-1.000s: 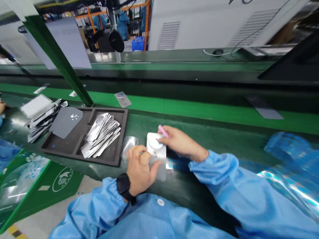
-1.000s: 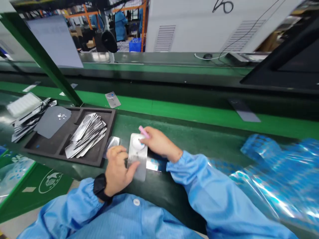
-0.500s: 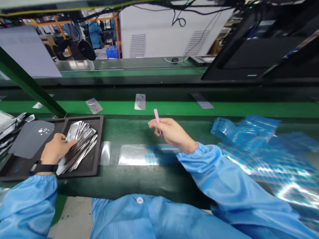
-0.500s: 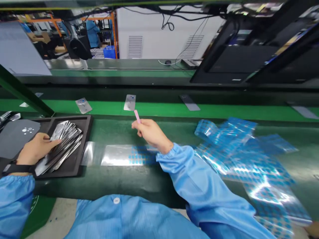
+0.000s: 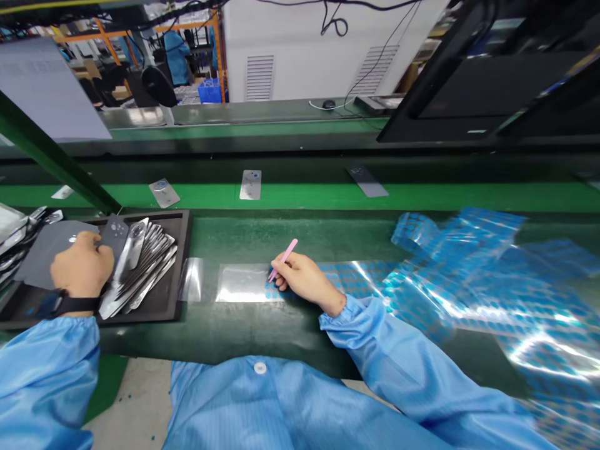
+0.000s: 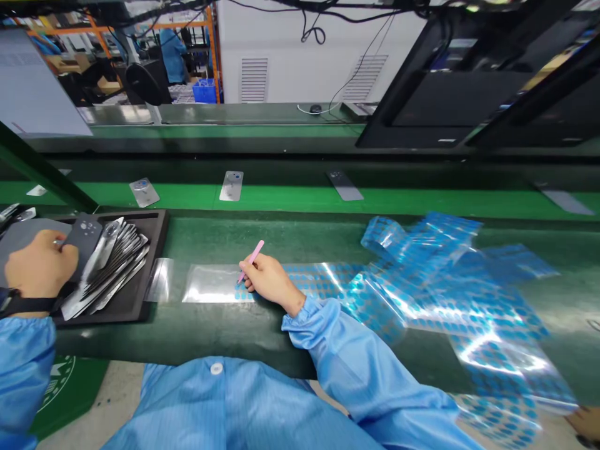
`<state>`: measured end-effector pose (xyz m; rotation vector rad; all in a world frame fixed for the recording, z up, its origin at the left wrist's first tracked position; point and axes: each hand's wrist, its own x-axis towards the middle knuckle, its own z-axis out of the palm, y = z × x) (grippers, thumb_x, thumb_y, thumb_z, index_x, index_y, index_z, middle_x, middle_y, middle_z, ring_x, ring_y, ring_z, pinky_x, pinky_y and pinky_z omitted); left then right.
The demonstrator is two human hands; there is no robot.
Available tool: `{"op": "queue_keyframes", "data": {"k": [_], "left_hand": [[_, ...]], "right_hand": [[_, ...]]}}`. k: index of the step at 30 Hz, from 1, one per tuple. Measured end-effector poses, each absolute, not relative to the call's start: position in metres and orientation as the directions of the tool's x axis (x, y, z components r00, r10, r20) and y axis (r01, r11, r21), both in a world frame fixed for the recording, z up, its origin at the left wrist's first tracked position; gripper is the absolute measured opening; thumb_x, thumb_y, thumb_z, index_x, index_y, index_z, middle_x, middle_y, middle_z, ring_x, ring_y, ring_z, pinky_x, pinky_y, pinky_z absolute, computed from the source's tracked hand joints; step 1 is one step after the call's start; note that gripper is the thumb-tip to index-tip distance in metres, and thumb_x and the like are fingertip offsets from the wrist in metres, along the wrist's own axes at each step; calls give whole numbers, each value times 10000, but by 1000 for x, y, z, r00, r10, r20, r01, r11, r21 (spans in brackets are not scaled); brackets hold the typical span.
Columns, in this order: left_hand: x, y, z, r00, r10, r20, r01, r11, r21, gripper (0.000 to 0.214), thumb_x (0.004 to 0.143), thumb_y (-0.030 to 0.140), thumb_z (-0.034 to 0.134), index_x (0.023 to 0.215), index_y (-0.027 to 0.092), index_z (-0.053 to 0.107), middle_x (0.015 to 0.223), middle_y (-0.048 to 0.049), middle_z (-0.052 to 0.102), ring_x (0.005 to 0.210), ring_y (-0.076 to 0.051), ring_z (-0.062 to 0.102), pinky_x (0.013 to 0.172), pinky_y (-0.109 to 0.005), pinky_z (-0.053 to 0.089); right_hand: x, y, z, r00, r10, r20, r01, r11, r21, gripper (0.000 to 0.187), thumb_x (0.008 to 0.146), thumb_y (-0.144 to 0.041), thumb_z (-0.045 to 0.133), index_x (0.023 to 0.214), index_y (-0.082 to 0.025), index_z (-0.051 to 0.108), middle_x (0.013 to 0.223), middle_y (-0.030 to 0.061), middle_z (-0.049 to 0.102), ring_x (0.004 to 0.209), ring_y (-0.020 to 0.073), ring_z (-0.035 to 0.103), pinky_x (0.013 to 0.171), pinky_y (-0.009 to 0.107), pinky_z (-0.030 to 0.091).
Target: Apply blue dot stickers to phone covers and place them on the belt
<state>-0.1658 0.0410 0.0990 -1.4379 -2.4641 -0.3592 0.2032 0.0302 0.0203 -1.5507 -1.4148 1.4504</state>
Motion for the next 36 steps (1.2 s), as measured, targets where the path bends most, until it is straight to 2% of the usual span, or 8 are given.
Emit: {"op": "queue_keyframes", "data": {"k": [4,7,11,16,21,27,32,36], "left_hand": [[-126,11,127,-441,731,521,851,525,-18,362,777,287,453,1051,225,682,535,27,334,536,-149,344,575,-252,268],[-87,-18,125,-44,808,587,987,125,-98,332,858,271,403,1015,213,689,679,-33,550,669,-203,484,598,-292,333],[-29,-46,85,349,876,335,936,-341,-84,290,807,85,433,885,197,689,741,-83,587,715,-237,497,661,-356,409],[17,-62,37,330,943,43,943,-331,30,351,793,8,435,949,209,678,869,-107,586,751,-248,533,631,-350,437],[22,-69,37,334,941,-55,940,-329,91,421,914,245,466,1333,260,500,894,-99,628,756,-262,619,657,-374,485],[19,-59,43,331,934,-131,939,-313,142,465,923,306,472,1379,223,440,749,-63,672,692,-260,645,645,-373,486],[13,-31,31,382,923,50,875,-379,300,382,809,290,655,1187,263,604,1104,-92,679,1066,-300,573,824,-437,474],[9,-18,16,472,881,13,828,-449,336,566,696,333,780,1229,303,590,1339,-74,583,1310,-381,373,933,-556,391]], "right_hand": [[204,34,15,-133,931,-339,293,-289,-911,129,879,-145,550,753,-174,547,525,-24,631,431,98,604,438,176,484],[204,35,14,-143,929,-342,317,-285,-905,145,880,-133,550,739,-169,549,546,-13,648,434,93,612,443,172,497],[204,36,11,-175,927,-333,338,-261,-904,149,872,-135,558,726,-168,557,568,-9,660,443,88,619,444,164,502],[205,36,8,-196,929,-314,342,-235,-910,151,870,-162,565,719,-176,559,575,-11,664,460,97,630,447,169,509],[206,37,10,-193,925,-327,383,-236,-893,146,869,-159,556,725,-178,563,567,-14,658,469,105,633,457,181,509],[207,37,10,-239,920,-311,390,-202,-898,153,843,-192,593,693,-178,565,564,-18,653,470,101,621,459,180,501],[209,40,5,-263,897,-355,280,-281,-918,184,861,-207,597,684,-162,574,536,-11,648,449,90,610,465,175,509],[208,41,6,-249,884,-397,194,-356,-914,205,867,-170,600,664,-149,578,542,0,651,458,91,616,474,179,518]]}}
